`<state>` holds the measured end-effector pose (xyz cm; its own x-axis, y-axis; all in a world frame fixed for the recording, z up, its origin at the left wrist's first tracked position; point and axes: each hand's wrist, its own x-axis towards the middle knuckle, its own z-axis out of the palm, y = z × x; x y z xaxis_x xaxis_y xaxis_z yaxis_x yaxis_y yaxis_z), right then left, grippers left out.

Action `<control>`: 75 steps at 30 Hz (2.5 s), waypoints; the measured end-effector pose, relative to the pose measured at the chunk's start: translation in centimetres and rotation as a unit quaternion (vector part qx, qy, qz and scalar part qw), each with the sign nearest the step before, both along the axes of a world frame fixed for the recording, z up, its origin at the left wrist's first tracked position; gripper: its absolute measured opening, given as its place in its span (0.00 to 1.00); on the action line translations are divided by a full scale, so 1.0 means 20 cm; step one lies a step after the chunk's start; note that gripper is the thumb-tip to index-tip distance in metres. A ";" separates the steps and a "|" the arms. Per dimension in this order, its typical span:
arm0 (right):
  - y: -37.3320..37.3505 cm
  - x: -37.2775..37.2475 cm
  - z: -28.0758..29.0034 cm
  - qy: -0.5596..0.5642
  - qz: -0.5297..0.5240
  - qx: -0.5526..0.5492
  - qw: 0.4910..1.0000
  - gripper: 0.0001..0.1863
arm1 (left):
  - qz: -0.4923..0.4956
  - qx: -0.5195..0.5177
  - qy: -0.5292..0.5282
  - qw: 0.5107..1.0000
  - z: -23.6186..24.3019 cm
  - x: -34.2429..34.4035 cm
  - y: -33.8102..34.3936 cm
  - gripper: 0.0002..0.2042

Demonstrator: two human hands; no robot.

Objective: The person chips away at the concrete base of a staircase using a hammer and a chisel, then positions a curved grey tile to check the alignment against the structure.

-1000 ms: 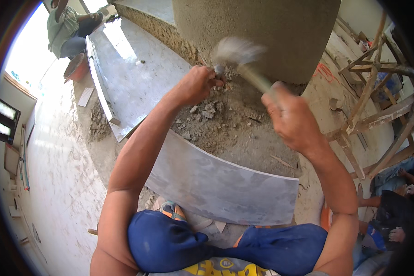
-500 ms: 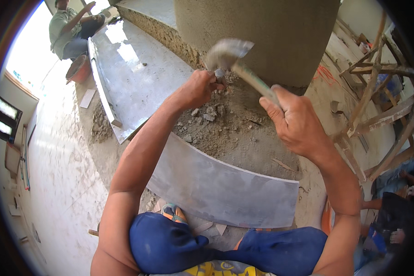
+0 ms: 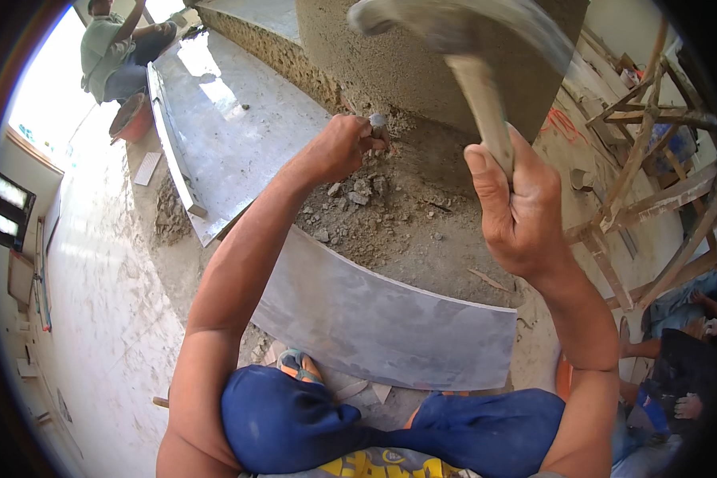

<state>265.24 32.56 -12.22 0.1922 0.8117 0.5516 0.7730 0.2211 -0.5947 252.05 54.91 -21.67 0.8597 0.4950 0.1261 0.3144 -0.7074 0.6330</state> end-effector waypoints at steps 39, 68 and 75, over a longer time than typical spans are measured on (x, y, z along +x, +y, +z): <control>-0.18 0.26 -0.45 0.033 -0.013 -0.299 0.953 0.16 | 0.217 -0.291 -0.226 0.904 -0.22 -0.09 0.24 0.10; -0.04 -0.03 0.08 -0.200 0.042 -0.016 0.979 0.12 | 0.009 0.103 -0.270 0.957 -0.16 -0.14 0.07 0.08; 0.00 -0.06 0.06 -0.226 0.009 -0.079 0.971 0.13 | 0.013 0.086 -0.235 0.968 -0.16 -0.12 0.06 0.08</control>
